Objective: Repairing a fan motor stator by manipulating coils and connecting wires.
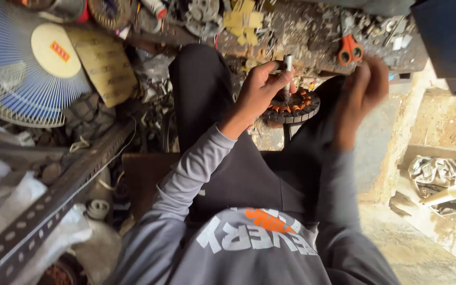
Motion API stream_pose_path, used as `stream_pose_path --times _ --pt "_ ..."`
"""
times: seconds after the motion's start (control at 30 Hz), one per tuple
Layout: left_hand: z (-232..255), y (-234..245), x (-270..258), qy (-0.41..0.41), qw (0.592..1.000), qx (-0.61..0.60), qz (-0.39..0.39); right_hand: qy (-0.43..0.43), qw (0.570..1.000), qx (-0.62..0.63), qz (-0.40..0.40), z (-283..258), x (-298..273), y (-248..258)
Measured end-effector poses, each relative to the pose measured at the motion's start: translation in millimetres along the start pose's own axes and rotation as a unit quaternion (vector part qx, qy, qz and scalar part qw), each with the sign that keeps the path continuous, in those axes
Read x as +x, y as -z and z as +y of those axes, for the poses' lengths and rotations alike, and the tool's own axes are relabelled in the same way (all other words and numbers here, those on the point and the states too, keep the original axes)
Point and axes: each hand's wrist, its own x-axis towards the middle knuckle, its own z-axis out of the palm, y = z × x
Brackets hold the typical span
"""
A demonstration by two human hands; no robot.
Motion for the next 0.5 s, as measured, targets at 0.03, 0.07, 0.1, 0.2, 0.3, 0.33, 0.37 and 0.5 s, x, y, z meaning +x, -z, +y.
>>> stream_pose_path --times 0.03,0.07,0.1,0.2,0.3,0.33,0.37,0.5 --pt "-0.8 -0.1 -8.7 0.005 1.000 0.000 0.002 -0.005 1.000 -0.001 0.000 8.3 15.9 -6.6" --pt "-1.8 -1.2 -16.2 -0.001 0.998 -0.053 -0.017 0.105 0.986 -0.085 -0.098 17.2 32.9 -12.4" --pt "-1.0 -2.0 -21.0 -0.007 0.994 -0.103 -0.041 0.210 0.944 -0.164 -0.192 25.9 51.0 -18.2" --pt "23.6 -12.2 -39.1 0.078 0.990 -0.112 -0.034 0.285 0.885 -0.305 -0.207 68.5 84.4 -31.0" --pt "35.0 -17.7 -57.6 0.096 0.982 -0.154 -0.051 0.247 0.895 -0.314 -0.197 37.0 65.9 -32.1" --pt "36.0 -16.8 -58.3 0.097 0.982 -0.153 -0.048 0.246 0.896 -0.312 -0.199 17.9 45.3 -26.3" --pt "35.5 -17.3 -61.1 0.104 0.982 -0.148 -0.058 0.120 0.958 -0.190 -0.178 -1.2 23.1 -17.9" --pt "33.5 -22.3 -70.5 0.107 0.981 -0.136 -0.087 0.005 0.981 0.065 -0.180 -70.6 -79.0 12.3"
